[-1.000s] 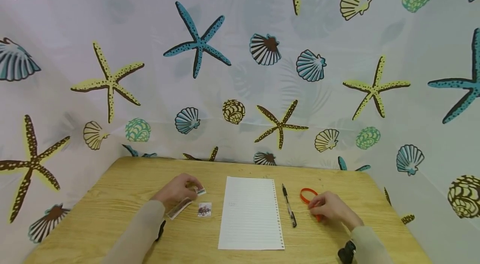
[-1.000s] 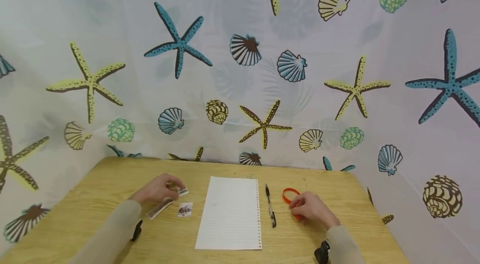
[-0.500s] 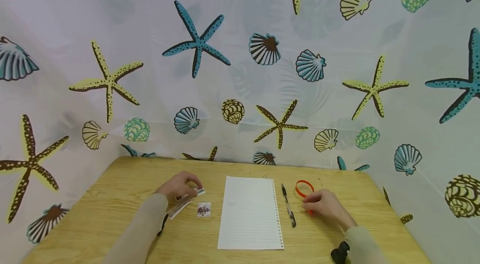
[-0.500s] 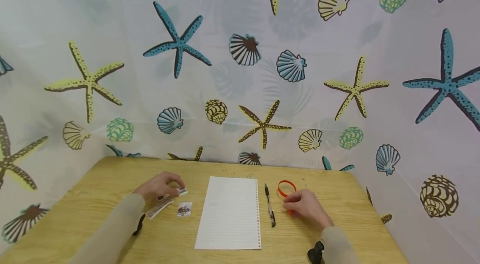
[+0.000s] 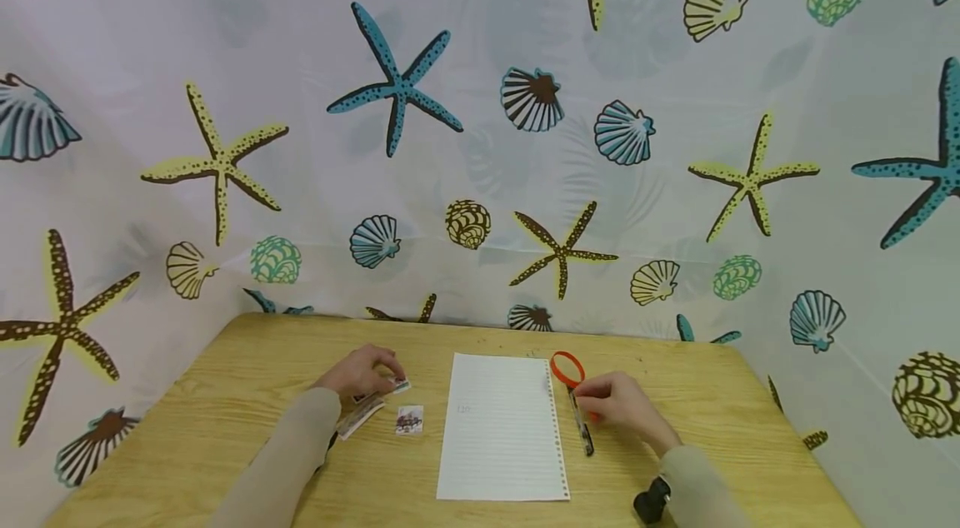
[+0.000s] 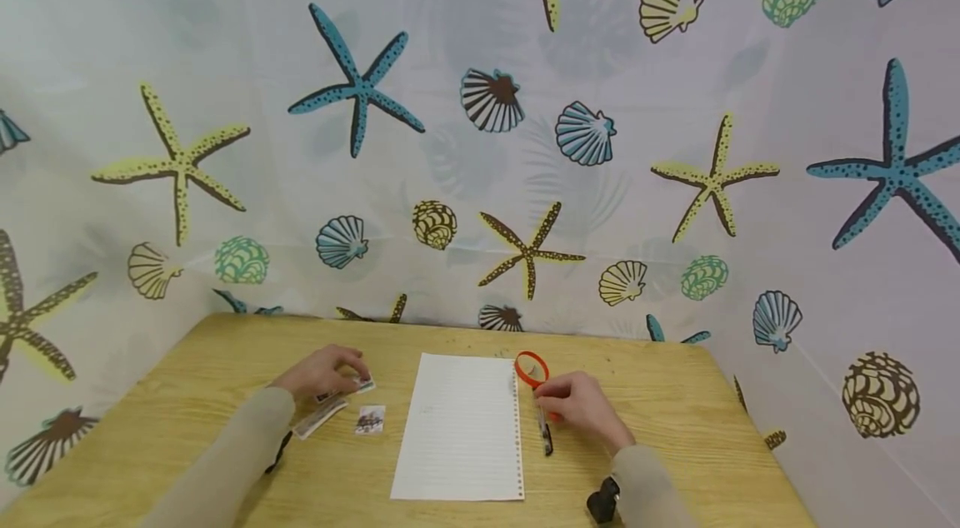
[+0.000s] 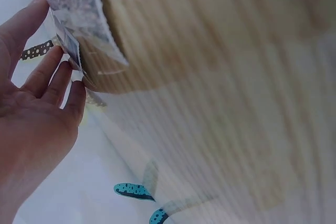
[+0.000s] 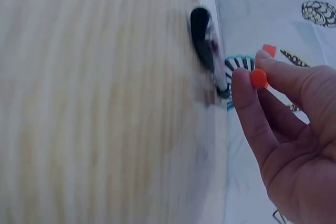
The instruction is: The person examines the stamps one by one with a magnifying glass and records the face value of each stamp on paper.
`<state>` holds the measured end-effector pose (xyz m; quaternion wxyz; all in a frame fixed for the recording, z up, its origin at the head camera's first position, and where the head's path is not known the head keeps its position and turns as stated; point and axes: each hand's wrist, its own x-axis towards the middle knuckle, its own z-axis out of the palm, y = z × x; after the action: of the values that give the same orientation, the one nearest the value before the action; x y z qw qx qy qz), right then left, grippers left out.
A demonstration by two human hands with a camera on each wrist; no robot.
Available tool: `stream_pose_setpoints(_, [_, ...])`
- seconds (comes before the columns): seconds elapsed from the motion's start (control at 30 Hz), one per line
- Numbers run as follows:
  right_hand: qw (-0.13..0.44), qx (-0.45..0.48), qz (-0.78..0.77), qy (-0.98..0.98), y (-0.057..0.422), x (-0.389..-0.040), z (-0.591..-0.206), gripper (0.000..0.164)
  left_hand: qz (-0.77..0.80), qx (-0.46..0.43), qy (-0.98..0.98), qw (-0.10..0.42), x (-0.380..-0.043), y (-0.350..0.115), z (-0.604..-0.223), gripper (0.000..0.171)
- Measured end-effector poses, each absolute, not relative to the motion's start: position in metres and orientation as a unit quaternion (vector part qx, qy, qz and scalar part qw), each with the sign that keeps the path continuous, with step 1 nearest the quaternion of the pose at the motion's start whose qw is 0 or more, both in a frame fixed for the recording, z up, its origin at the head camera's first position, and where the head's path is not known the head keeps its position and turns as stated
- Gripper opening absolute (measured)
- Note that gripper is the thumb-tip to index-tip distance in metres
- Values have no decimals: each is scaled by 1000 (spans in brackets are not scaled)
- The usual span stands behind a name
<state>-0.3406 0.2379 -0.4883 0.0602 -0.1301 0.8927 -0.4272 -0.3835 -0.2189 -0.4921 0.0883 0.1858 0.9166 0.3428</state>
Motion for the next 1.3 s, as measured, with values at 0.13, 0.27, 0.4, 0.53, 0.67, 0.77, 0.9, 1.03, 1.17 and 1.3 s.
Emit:
stream_pose_setpoints(0.13, [56, -156, -424, 890, 225, -340, -486, 16, 339, 181, 920, 83, -382, -219, -493, 18])
stream_pose_setpoints(0.27, [45, -165, -429, 887, 217, -340, -486, 11, 337, 169, 923, 81, -380, -217, -489, 17])
stream_pose_setpoints(0.4, [49, -162, -447, 878, 211, -339, -486, 13, 338, 159, 924, 84, -379, -215, -489, 15])
stream_pose_setpoints(0.53, [64, -159, -453, 875, 205, -338, -486, 18, 338, 150, 925, 85, -379, -216, -494, 15])
stream_pose_setpoints(0.67, [72, -173, -451, 873, 197, -339, -485, 23, 343, 147, 924, 79, -379, -218, -497, 15])
stream_pose_setpoints(0.77, [78, -185, -445, 873, 189, -340, -487, 24, 348, 147, 922, 80, -379, -219, -497, 16])
stream_pose_setpoints(0.9, [82, -191, -432, 878, 180, -341, -490, 23, 346, 155, 922, 82, -378, -219, -496, 17])
stream_pose_setpoints(1.03, [84, -199, -423, 880, 173, -341, -491, 22, 343, 156, 923, 79, -380, -218, -496, 18])
stream_pose_setpoints(1.17, [83, -206, -410, 885, 167, -341, -490, 22, 348, 161, 920, 83, -380, -216, -494, 19])
stream_pose_setpoints(1.3, [88, -216, -405, 884, 161, -341, -488, 22, 354, 162, 917, 88, -379, -214, -492, 20])
